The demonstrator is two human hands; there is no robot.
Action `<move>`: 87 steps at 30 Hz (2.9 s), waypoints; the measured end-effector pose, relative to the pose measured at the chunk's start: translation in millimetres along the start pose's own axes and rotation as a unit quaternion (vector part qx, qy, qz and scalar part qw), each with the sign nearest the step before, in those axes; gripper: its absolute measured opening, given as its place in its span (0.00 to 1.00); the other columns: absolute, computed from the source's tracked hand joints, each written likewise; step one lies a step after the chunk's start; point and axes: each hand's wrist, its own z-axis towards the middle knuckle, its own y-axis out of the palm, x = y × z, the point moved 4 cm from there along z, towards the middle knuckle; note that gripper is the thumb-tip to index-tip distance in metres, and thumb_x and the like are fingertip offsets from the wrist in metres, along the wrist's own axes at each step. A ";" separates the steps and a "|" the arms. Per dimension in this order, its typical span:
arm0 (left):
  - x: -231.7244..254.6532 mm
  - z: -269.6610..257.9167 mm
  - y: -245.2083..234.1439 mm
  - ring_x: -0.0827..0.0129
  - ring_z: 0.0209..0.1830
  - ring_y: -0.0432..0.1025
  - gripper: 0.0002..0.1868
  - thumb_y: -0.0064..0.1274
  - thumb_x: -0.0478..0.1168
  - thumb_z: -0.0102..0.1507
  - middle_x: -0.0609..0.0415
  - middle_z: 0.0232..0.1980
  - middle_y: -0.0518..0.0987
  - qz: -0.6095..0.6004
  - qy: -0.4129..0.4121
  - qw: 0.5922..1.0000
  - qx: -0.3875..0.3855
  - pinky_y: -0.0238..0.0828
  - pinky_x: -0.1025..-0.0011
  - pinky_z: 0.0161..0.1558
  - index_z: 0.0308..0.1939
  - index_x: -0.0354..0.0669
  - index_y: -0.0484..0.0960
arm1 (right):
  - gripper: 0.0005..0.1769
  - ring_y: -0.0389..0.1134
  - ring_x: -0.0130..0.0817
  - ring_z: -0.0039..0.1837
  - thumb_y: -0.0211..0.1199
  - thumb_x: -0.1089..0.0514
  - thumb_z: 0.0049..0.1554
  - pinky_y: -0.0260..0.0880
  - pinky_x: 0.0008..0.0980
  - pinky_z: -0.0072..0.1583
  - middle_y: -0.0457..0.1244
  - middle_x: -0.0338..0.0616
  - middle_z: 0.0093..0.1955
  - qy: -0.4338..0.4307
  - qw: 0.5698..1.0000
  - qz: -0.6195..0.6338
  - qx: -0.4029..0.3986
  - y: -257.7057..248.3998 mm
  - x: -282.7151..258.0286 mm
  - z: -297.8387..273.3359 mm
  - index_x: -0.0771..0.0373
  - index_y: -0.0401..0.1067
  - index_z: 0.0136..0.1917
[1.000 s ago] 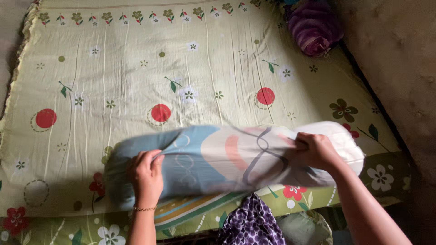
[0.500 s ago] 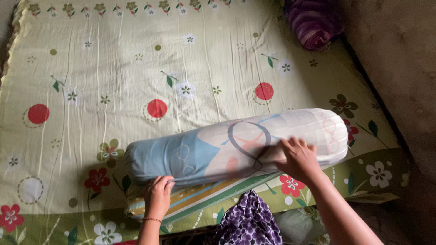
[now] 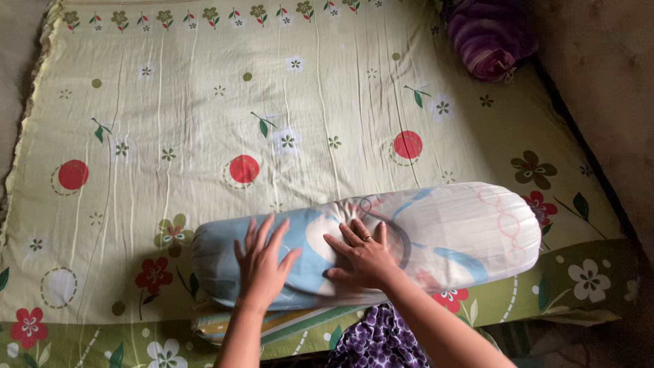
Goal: The person smooths a floral bedsheet over a mattress, then places several cylindrical bolster pillows and a rectangular pillow on the bed, arranging them along the headboard and side. The person handles the items by hand without using tools.
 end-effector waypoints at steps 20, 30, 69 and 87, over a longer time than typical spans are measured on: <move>-26.2 16.1 82.6 0.50 0.85 0.30 0.38 0.37 0.71 0.65 0.61 0.85 0.38 0.107 -0.166 0.956 -0.219 0.21 0.24 0.69 0.78 0.78 0.49 | 0.65 0.28 0.56 0.86 0.71 0.22 0.41 0.29 0.79 0.73 0.31 0.44 0.87 0.094 0.994 -0.012 -0.061 -15.0 164.2 -47.0 0.27 0.38 0.82; 7.2 10.0 92.3 0.48 0.61 0.69 0.52 0.74 0.44 0.46 0.48 0.59 0.71 0.053 -0.034 0.982 -0.177 0.69 0.58 0.60 0.72 0.49 0.65 | 0.77 0.48 0.39 0.80 0.86 0.38 0.29 0.51 0.64 0.70 0.49 0.30 0.79 0.192 0.979 -0.060 -0.043 -19.8 203.4 -78.0 0.33 0.41 0.82; 287.7 215.3 24.6 0.58 0.51 0.68 0.13 0.57 0.31 0.57 0.65 0.45 0.80 0.056 0.059 0.989 0.121 0.56 0.51 0.58 0.41 0.55 0.83 | 0.26 0.66 0.43 0.53 0.78 0.40 0.41 0.59 0.47 0.56 0.65 0.41 0.41 0.216 0.943 0.120 0.220 -124.0 338.2 -204.7 0.56 0.71 0.43; 358.8 273.7 -0.8 0.48 0.47 0.73 0.17 0.46 0.22 0.56 0.48 0.46 0.75 -0.129 0.254 0.940 0.186 0.69 0.55 0.50 0.42 0.46 0.80 | 0.29 0.66 0.48 0.60 0.76 0.39 0.40 0.59 0.50 0.58 0.68 0.49 0.50 0.243 0.884 0.105 0.385 -148.0 337.9 -263.3 0.61 0.73 0.44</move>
